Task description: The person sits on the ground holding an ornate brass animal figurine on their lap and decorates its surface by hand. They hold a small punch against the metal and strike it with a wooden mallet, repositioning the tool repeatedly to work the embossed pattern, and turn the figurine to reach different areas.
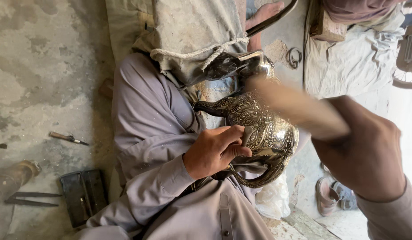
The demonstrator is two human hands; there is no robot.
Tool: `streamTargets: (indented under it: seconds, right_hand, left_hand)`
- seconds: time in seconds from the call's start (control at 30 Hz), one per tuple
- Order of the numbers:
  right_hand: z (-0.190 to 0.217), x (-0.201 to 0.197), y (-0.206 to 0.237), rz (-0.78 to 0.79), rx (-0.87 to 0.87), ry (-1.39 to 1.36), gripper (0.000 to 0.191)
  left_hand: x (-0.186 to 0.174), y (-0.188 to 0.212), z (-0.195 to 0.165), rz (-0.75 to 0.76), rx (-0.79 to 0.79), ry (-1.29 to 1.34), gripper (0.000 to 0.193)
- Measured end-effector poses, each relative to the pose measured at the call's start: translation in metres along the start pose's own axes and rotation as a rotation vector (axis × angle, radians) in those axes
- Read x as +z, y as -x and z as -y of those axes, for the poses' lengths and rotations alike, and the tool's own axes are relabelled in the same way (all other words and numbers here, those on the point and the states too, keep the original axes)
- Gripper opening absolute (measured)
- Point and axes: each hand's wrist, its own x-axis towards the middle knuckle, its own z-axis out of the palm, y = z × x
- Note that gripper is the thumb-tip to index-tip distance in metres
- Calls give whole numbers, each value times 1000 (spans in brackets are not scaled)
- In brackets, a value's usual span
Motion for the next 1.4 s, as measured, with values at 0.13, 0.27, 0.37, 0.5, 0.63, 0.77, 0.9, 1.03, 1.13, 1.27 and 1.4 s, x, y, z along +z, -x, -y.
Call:
streamTargets:
  seconds: [0.13,0.27,0.37,0.5,0.63,0.77,0.9,1.03,1.13,1.27,1.4]
  right_hand:
    - [-2,0,-2,145,-172,585,16]
    - [-4,6,-6,99,26,169,28]
    - [-3,6,-6,162,-23,382,21]
    - [2,4,-6,123,-24,310,26]
    - [5,7,-10,-11,-32,92,29]
    - [4,8,-11,166,-56,362,28]
    - [4,8,-10,200,-29,385,29]
    - [4,11,-12,39,-71,69,33]
    - [4,12,-12,298,-45,533,25]
    - [2,11,-11,128,-25,231,28]
    - [-2,15,-12,137,-33,211,26]
  left_hand:
    - [-2,2,0,-15,17,21,31]
    - [-1,1,4,-28,37,17,32]
    - [0,1,9,-3,32,2,33]
    - [1,5,12,13,17,-4,34]
    - [3,8,15,-22,36,24,38]
    - [2,8,18,-10,46,28,41]
    - [1,9,19,17,4,0,33]
    - [0,9,18,-1,5,23,38]
    - [-3,9,18,2,32,36,34]
    - [-5,8,17,26,5,22,34]
    - [-4,6,17,44,-26,-5,45]
